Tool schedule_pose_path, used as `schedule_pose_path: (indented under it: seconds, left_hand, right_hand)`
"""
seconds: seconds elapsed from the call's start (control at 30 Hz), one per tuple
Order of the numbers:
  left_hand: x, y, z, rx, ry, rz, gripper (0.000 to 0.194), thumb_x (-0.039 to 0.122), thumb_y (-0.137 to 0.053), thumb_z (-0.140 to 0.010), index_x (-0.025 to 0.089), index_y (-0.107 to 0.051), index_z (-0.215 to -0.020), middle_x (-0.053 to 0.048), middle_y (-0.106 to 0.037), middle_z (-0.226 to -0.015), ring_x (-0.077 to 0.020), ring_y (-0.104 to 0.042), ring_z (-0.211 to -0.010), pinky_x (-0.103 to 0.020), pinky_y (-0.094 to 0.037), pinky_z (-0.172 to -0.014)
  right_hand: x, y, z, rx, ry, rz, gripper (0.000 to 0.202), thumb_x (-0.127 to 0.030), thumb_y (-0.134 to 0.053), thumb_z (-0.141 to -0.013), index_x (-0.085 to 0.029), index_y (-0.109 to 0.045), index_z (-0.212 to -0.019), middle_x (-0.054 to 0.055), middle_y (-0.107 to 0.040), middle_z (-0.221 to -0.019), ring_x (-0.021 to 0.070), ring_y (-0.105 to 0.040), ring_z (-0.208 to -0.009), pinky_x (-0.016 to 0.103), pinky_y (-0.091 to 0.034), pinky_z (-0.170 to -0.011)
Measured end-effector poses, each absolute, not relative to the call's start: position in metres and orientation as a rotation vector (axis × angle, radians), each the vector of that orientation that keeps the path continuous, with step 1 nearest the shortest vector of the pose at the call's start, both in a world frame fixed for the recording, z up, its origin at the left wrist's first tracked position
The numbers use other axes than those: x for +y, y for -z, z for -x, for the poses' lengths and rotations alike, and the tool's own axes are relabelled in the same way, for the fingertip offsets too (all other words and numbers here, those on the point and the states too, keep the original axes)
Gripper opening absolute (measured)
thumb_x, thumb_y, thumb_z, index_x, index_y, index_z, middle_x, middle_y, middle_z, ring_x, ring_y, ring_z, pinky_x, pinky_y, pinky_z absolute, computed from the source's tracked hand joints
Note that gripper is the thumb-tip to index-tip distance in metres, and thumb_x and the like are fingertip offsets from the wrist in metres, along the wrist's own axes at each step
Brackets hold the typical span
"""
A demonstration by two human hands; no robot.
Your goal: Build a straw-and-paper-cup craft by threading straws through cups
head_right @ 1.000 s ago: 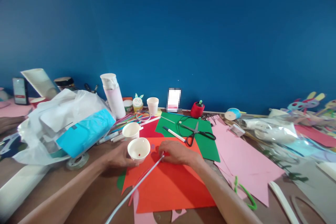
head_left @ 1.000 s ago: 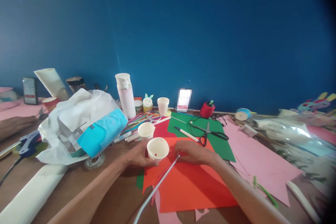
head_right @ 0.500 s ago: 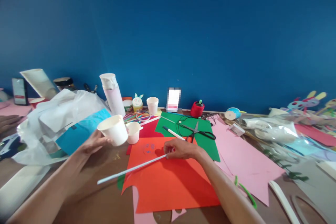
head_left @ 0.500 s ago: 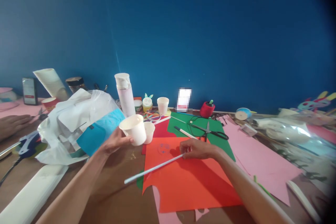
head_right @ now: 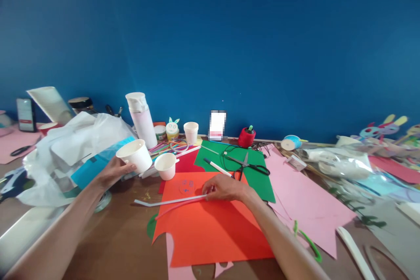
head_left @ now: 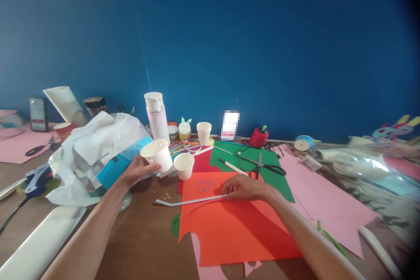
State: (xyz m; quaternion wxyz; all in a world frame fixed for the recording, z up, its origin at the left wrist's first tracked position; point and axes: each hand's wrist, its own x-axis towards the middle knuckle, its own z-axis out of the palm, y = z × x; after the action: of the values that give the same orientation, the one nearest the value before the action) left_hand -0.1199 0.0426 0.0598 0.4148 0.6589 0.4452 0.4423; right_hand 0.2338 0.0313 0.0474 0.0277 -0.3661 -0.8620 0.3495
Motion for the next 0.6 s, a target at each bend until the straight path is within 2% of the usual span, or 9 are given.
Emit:
schedule_pose_path:
  seconds: [0.1,0.2,0.4,0.6]
  left_hand:
    - [0.037,-0.066,0.114,1.049,-1.052,-1.675,0.061,0.04,-0.066,-0.06,0.012,-0.053,-0.113,-0.012,-0.061,-0.106,-0.0299,-0.053,-0.099,-0.038,-0.045,-0.082]
    - [0.033,-0.07,0.103,1.029,-0.939,-1.684,0.069,0.036,-0.07,-0.057,0.014,-0.048,-0.118,-0.012,-0.06,-0.109,-0.0308,-0.05,-0.104,-0.04,-0.042,-0.087]
    - [0.033,-0.064,0.091,1.016,-0.85,-1.677,0.071,0.032,-0.072,-0.056,0.014,-0.046,-0.119,-0.012,-0.061,-0.107,-0.0321,-0.051,-0.104,-0.042,-0.042,-0.086]
    - [0.031,-0.063,0.081,1.024,-0.852,-1.798,0.07,0.033,-0.071,-0.055,0.014,-0.046,-0.118,-0.009,-0.061,-0.107,-0.0294,-0.053,-0.101,-0.037,-0.043,-0.084]
  right_hand:
    - [0.03,-0.05,-0.231,-2.675,-1.05,1.151,0.023,-0.029,-0.053,-0.073,-0.018,-0.067,-0.087,0.003,-0.066,-0.08,0.0146,-0.058,-0.07,0.02,-0.039,-0.059]
    - [0.029,-0.05,-0.231,-2.681,-1.035,1.158,0.023,-0.029,-0.052,-0.074,-0.018,-0.067,-0.086,0.003,-0.067,-0.08,0.0149,-0.058,-0.07,0.02,-0.039,-0.059]
    - [0.029,-0.049,-0.232,-2.68,-1.007,1.182,0.022,-0.03,-0.052,-0.074,-0.019,-0.067,-0.084,0.003,-0.066,-0.08,0.0155,-0.058,-0.07,0.021,-0.039,-0.058]
    - [0.031,-0.048,-0.232,-2.7,-0.968,1.162,0.021,-0.028,-0.052,-0.073,-0.019,-0.067,-0.086,0.002,-0.066,-0.078,0.0149,-0.057,-0.069,0.021,-0.039,-0.058]
